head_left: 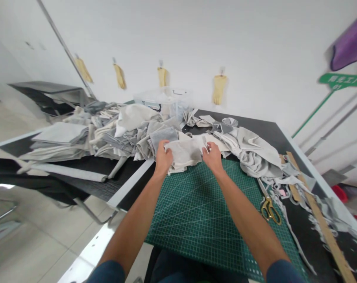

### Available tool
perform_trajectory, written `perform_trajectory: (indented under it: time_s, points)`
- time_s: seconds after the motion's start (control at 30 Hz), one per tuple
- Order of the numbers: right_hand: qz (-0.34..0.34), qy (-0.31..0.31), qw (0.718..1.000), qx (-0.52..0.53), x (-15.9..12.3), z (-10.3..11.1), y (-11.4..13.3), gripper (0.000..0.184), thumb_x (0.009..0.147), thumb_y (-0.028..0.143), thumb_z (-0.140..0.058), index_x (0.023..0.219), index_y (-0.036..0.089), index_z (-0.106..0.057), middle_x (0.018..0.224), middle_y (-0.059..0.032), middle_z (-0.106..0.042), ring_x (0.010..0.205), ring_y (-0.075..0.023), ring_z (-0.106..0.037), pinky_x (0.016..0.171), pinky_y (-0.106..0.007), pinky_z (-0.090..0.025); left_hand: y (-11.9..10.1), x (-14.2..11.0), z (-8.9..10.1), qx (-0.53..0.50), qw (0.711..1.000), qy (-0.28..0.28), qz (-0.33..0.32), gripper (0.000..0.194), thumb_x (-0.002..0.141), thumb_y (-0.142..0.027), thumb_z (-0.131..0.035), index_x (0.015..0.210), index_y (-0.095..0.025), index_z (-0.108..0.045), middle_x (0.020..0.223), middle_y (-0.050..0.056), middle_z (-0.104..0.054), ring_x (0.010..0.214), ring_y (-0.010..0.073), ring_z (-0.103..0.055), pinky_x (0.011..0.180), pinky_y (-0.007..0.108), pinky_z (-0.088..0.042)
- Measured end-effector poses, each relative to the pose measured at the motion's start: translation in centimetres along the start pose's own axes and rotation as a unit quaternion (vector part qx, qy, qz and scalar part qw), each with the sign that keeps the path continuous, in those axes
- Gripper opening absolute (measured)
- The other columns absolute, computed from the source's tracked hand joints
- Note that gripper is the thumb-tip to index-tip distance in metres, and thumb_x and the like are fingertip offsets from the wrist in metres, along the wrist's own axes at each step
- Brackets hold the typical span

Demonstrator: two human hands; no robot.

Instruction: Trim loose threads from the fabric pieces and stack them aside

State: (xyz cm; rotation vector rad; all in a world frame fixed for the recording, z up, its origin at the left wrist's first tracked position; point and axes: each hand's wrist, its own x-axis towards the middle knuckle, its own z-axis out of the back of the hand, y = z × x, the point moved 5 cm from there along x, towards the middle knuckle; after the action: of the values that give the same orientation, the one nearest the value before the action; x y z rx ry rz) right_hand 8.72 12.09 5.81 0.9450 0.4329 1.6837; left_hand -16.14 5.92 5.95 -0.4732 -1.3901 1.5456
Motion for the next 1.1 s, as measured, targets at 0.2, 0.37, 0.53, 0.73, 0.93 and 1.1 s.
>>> perform_trajectory:
  time_s: [0.2, 0.37, 0.53, 0.73, 0.93, 1.1]
  points:
    - [0.052, 0.133, 0.989, 0.029, -0.3, -7.4, 2.2, 0.038, 0.091, 0.012, -0.051, 0.122, 0.018, -0.071, 0.124, -0.0132, -0.071, 0.116, -0.0258, -0.064, 0.107, -0.036, -0.044, 1.3, 0.6, 1.1, 0.243, 0.968, -0.048, -0.045, 0.055, 0.086, -0.020, -0.059, 0.140, -0.012, -0.057, 0.153, 0.024, -0.047, 0.147, 0.0397, -0.039, 0.121, 0.052, -0.033]
    - [0.041, 0.170, 0.984, 0.043, -1.3, -11.2, 2.0, 0.050, 0.087, 0.008, -0.049, 0.135, 0.010, -0.064, 0.141, -0.0209, -0.060, 0.127, -0.0271, -0.059, 0.112, -0.036, -0.042, 1.3, -2.8, -1.0, 0.403, 0.905, -0.015, -0.137, 0.046, 0.085, -0.016, -0.060, 0.130, -0.020, -0.068, 0.174, 0.014, -0.022, 0.161, 0.0449, -0.007, 0.124, 0.069, -0.012]
    - [0.012, 0.161, 0.985, 0.062, -0.8, -10.9, 1.2, 0.045, 0.090, 0.012, -0.050, 0.131, 0.015, -0.068, 0.138, -0.0159, -0.064, 0.126, -0.0247, -0.060, 0.112, -0.035, -0.043, 1.1, -2.7, -2.1, 0.404, 0.902, 0.007, -0.152, 0.039, 0.087, -0.019, -0.059, 0.123, -0.019, -0.072, 0.168, 0.016, -0.036, 0.161, 0.0440, -0.006, 0.124, 0.073, -0.001]
    - [-0.111, 0.076, 0.988, 0.078, -0.2, -6.2, -3.8, 0.039, 0.104, 0.032, -0.035, 0.122, 0.015, -0.065, 0.111, -0.0183, -0.074, 0.100, -0.0266, -0.072, 0.091, -0.038, -0.053, -1.4, -3.0, -7.4, 0.372, 0.904, 0.045, -0.206, 0.035, 0.090, -0.014, -0.051, 0.117, -0.013, -0.074, 0.164, 0.020, -0.041, 0.161, 0.0402, -0.010, 0.127, 0.065, -0.004]
    - [-0.227, 0.054, 0.966, 0.108, -1.5, -1.5, -10.4, 0.036, 0.103, 0.039, -0.035, 0.108, 0.019, -0.063, 0.078, -0.0087, -0.072, 0.049, -0.0183, -0.063, 0.049, -0.029, -0.046, -2.4, -2.8, -17.8, 0.322, 0.896, 0.169, -0.254, 0.036, 0.093, -0.014, -0.046, 0.117, -0.010, -0.073, 0.142, 0.025, -0.060, 0.151, 0.0386, -0.036, 0.122, 0.055, -0.026]
    - [-0.279, 0.032, 0.950, 0.136, -3.2, 1.3, -13.5, 0.023, 0.090, 0.035, -0.056, 0.105, 0.019, -0.064, 0.068, -0.0026, -0.069, 0.044, -0.0138, -0.056, 0.042, -0.023, -0.038, -2.0, -0.8, -23.9, 0.329, 0.893, 0.190, -0.241, 0.034, 0.092, -0.013, -0.049, 0.116, -0.012, -0.073, 0.128, 0.024, -0.068, 0.133, 0.0365, -0.052, 0.113, 0.053, -0.036]
